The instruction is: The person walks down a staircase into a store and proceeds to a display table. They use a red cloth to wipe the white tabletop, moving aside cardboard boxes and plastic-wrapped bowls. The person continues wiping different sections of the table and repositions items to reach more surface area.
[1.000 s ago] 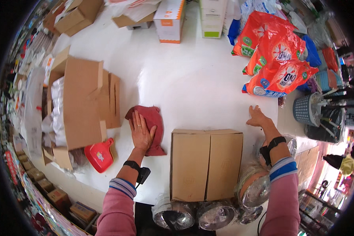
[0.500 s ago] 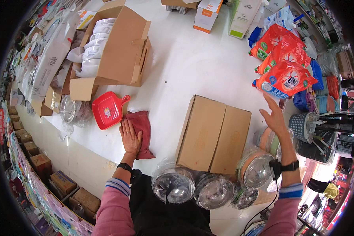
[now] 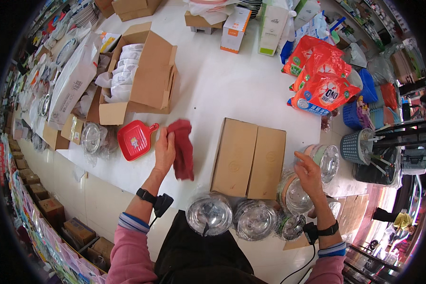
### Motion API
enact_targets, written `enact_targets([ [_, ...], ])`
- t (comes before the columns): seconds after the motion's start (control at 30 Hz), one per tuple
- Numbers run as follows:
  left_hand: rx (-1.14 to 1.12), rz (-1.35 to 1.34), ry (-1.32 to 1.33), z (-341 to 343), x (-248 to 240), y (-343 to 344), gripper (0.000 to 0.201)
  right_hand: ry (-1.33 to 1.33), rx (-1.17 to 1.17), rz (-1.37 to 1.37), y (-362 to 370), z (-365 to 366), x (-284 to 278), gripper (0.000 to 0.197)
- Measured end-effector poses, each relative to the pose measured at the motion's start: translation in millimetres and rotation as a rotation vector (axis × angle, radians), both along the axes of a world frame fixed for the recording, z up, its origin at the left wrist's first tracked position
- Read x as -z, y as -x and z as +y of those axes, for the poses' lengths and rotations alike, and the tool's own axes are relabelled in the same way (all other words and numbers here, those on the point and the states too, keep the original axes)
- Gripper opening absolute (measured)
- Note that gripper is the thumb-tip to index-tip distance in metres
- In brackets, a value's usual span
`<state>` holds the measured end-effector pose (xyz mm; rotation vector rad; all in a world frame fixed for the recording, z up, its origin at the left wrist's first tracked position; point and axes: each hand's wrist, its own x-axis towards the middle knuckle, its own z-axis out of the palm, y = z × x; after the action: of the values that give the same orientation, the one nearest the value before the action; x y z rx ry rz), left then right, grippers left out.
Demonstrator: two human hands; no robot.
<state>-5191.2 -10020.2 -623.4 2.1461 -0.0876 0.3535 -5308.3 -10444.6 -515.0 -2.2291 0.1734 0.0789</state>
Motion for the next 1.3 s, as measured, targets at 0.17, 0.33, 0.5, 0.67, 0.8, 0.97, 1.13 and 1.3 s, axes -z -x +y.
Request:
enact_targets([
  [0.17, 0.161, 0.055, 0.183, -15.3, -24.2, -47.2, 0.018, -0.074, 0.110, -0.011, -15.9, -18.8, -3.6, 0.038],
  [0.33, 0.243, 0.216, -0.879, 9.8, 60.2, -41.3, 0.068, -0.024, 0.242, 0.014, -41.7, -46.2, 23.0, 0.036],
  [0.5, 0.417, 0.157, -0.849, -1.8, 121.2, -31.4, 0.088, 0.182, 0.169, 0.090, -67.6, -84.3, 95.6, 0.043],
  [0.67, 0.479, 0.125, -0.885, -25.3, 141.3, -66.2, 0.087, 0.413, 0.066, 0.391, -103.2, -120.2, 163.7, 0.056],
  [0.8, 0.602, 0.116, -0.849, -41.0, 143.0, -102.4, 0.088, 0.595, -0.054, 0.694, -130.9, -139.8, 199.8, 0.072],
  [0.97, 0.947, 0.020, -0.835, -80.3, 139.4, -161.6, 0.080, 0.671, -0.117, 1.025, -154.5, -126.6, 220.7, 0.086],
  [1.13, 1.088, -0.166, -0.793, -166.3, 150.9, -226.4, 0.075, 0.619, -0.119, 1.002, -152.5, -125.5, 222.5, 0.092],
  [1.3, 0.639, -0.021, -0.847, -197.3, 174.1, -322.9, 0.069, 0.552, -0.165, 0.881, -134.4, -137.5, 222.8, 0.097],
])
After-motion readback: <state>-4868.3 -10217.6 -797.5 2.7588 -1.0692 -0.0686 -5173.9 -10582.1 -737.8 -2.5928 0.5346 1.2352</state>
